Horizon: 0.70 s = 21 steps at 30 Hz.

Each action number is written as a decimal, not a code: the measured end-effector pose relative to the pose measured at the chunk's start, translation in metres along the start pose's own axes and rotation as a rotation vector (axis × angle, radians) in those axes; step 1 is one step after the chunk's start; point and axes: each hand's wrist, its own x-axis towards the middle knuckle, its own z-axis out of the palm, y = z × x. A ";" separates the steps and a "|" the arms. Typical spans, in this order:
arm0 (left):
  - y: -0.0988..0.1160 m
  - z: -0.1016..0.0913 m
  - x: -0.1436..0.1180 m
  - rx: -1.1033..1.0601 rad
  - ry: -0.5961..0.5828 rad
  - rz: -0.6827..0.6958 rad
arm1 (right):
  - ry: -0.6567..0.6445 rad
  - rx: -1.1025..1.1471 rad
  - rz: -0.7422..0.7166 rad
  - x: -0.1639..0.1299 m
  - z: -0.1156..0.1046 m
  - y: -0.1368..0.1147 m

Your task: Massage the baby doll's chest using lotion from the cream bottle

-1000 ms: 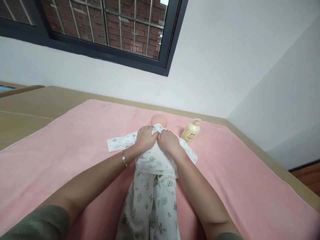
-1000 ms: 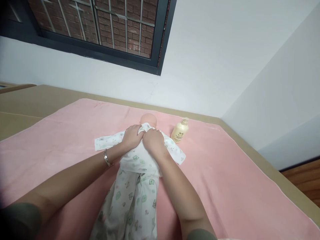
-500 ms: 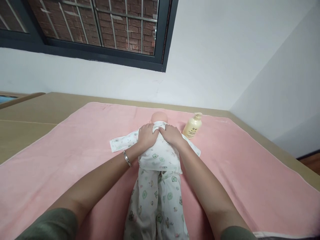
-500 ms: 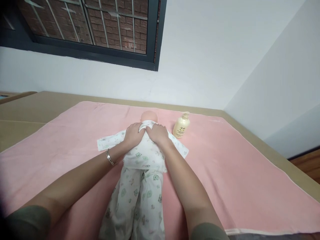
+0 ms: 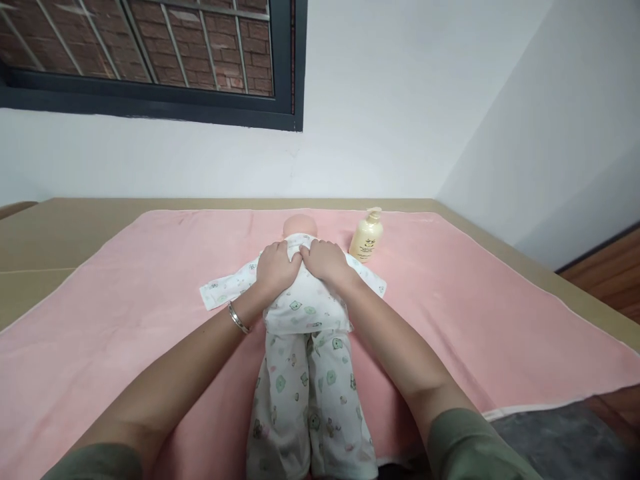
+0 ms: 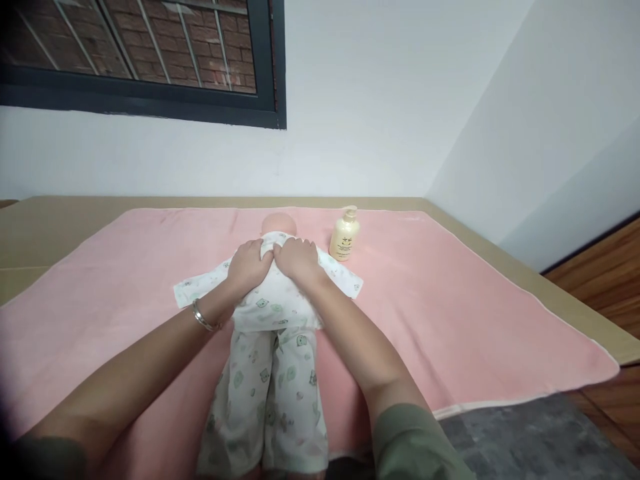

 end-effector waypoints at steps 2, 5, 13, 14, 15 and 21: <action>-0.001 0.001 0.000 0.010 0.011 -0.006 | 0.003 -0.059 0.022 -0.009 -0.001 -0.009; -0.002 0.001 0.000 0.029 0.030 0.021 | 0.002 -0.091 0.004 -0.017 -0.003 -0.017; 0.014 -0.013 -0.007 0.158 -0.022 0.091 | -0.121 0.160 0.020 0.007 -0.010 0.014; 0.015 -0.014 -0.008 0.164 -0.025 0.091 | -0.149 0.192 0.031 0.010 -0.011 0.018; 0.016 -0.015 -0.008 0.164 -0.029 0.087 | -0.165 0.207 0.042 0.012 -0.011 0.021; 0.003 -0.014 0.004 0.060 -0.120 0.009 | -0.065 -0.023 0.019 -0.002 -0.007 0.002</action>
